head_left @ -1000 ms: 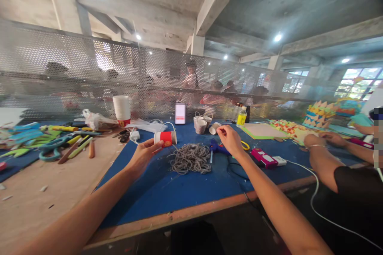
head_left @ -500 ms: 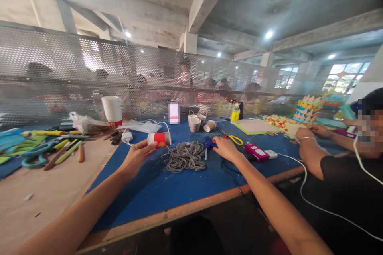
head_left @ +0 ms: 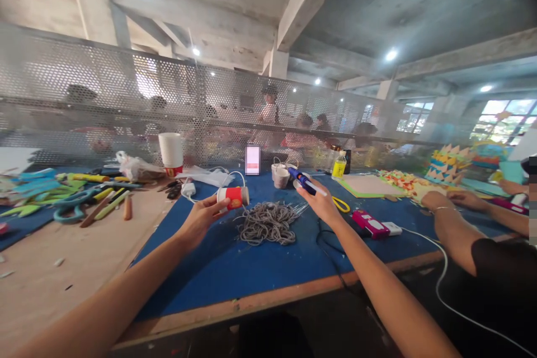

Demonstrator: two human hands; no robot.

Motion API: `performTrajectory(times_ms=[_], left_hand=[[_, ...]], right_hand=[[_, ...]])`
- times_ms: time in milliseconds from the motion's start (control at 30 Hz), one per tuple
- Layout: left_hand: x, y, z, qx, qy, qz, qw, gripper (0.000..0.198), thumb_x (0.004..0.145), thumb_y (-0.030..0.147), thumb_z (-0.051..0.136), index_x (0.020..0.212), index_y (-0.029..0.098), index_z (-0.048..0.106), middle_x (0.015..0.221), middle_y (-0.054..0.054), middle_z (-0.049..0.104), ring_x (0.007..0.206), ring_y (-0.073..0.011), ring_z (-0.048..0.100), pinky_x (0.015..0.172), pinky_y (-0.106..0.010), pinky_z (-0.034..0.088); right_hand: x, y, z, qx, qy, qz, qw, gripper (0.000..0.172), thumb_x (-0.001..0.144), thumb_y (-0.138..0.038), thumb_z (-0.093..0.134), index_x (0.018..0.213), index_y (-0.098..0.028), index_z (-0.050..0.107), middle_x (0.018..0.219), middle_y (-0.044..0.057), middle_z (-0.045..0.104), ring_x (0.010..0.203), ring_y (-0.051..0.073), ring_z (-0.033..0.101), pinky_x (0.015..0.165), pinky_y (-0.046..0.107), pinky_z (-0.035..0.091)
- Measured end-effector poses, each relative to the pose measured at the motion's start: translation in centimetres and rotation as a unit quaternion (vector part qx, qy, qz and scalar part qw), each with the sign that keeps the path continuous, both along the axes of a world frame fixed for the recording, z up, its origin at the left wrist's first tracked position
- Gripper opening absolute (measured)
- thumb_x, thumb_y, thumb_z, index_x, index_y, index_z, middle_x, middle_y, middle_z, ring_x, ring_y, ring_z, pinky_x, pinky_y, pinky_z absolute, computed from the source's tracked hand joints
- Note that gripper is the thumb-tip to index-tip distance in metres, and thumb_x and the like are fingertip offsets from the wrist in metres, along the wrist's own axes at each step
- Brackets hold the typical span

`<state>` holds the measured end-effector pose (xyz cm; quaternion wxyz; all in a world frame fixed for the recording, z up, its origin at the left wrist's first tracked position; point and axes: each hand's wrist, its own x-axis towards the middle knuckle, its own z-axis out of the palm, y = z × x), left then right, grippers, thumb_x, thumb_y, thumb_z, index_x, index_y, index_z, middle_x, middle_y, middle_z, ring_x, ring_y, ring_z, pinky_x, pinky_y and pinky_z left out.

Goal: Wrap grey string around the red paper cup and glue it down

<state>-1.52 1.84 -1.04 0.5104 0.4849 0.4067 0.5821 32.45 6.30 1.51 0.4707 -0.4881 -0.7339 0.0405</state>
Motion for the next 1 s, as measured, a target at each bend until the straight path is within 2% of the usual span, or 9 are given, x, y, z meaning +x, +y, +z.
performTrajectory(times_ms=[133,200,300,467,533,633,700,833,1000], left_hand=[[-0.2,0.1,-0.2,-0.008,-0.014,-0.009,1.000,0.037,0.070,0.041,0.087,0.100,0.020,0.080,0.107,-0.012,0.078,0.099,-0.0255,0.071,0.094,-0.037,0.051],[-0.3,0.3,-0.2,-0.025,-0.030,-0.005,0.999,0.036,0.070,0.040,0.087,0.099,0.019,0.080,0.105,-0.011,0.079,0.098,-0.0257,0.071,0.093,-0.038,0.053],[-0.4,0.6,-0.3,-0.049,-0.069,0.000,0.996,0.030,0.071,0.033,0.086,0.097,0.020,0.079,0.105,-0.010,0.078,0.098,-0.0261,0.071,0.093,-0.039,0.055],[-0.5,1.1,-0.6,-0.042,-0.125,-0.013,0.991,0.021,0.075,0.017,0.080,0.096,0.018,0.078,0.109,-0.009,0.078,0.104,-0.0250,0.071,0.095,-0.037,0.057],[-0.3,1.0,-0.6,-0.048,-0.132,-0.011,0.990,0.022,0.075,0.013,0.079,0.097,0.017,0.077,0.110,-0.009,0.077,0.104,-0.0242,0.071,0.095,-0.036,0.057],[0.0,0.6,-0.3,-0.052,-0.128,-0.010,0.990,0.021,0.077,0.011,0.077,0.097,0.017,0.077,0.110,-0.009,0.077,0.105,-0.0244,0.071,0.096,-0.037,0.058],[0.1,0.5,-0.2,-0.053,-0.121,-0.004,0.991,0.019,0.078,0.011,0.076,0.095,0.019,0.077,0.109,-0.008,0.078,0.104,-0.0241,0.072,0.093,-0.036,0.059],[0.1,0.5,-0.2,-0.049,-0.115,-0.002,0.992,0.015,0.079,0.014,0.076,0.091,0.022,0.077,0.107,-0.006,0.078,0.102,-0.0231,0.072,0.089,-0.034,0.060],[0.1,0.7,-0.3,-0.035,-0.108,-0.001,0.994,0.017,0.077,0.017,0.079,0.093,0.021,0.078,0.111,-0.008,0.078,0.104,-0.0236,0.071,0.089,-0.034,0.059]], right_hand=[[-4.8,-1.0,1.3,-0.046,0.040,0.100,0.993,0.037,0.090,-0.051,0.061,0.103,-0.019,0.074,0.081,0.004,0.071,0.076,0.022,0.067,0.074,0.033,0.055],[-6.9,-1.5,1.0,-0.046,0.034,0.135,0.989,0.035,0.090,-0.051,0.061,0.099,-0.019,0.074,0.076,0.003,0.070,0.073,0.021,0.067,0.070,0.032,0.054],[-8.8,-1.8,-0.3,-0.055,0.025,0.163,0.985,0.034,0.092,-0.050,0.061,0.096,-0.019,0.072,0.075,0.003,0.070,0.070,0.020,0.066,0.066,0.030,0.052],[-9.2,-1.5,-2.9,-0.087,0.026,0.190,0.978,0.032,0.092,-0.051,0.061,0.100,-0.021,0.070,0.081,0.001,0.072,0.060,0.017,0.063,0.061,0.028,0.050],[-9.1,-1.5,-3.3,-0.061,0.010,0.194,0.979,0.031,0.093,-0.051,0.062,0.098,-0.022,0.069,0.082,0.001,0.072,0.064,0.017,0.064,0.063,0.027,0.049],[-9.2,-1.8,-3.3,-0.009,-0.013,0.176,0.984,0.030,0.092,-0.052,0.064,0.091,-0.022,0.068,0.080,0.001,0.070,0.071,0.018,0.064,0.066,0.027,0.046],[-9.1,-1.9,-3.2,0.002,-0.017,0.159,0.987,0.030,0.092,-0.052,0.064,0.091,-0.022,0.066,0.080,0.000,0.069,0.071,0.017,0.063,0.065,0.026,0.044],[-8.8,-2.1,-3.0,0.035,-0.054,0.156,0.986,0.024,0.095,-0.047,0.062,0.097,-0.023,0.065,0.093,0.001,0.071,0.079,0.017,0.065,0.071,0.026,0.044],[-8.6,-2.9,-2.4,0.041,-0.102,0.141,0.984,0.019,0.097,-0.041,0.060,0.095,-0.023,0.062,0.097,0.002,0.070,0.079,0.016,0.066,0.071,0.025,0.043]])
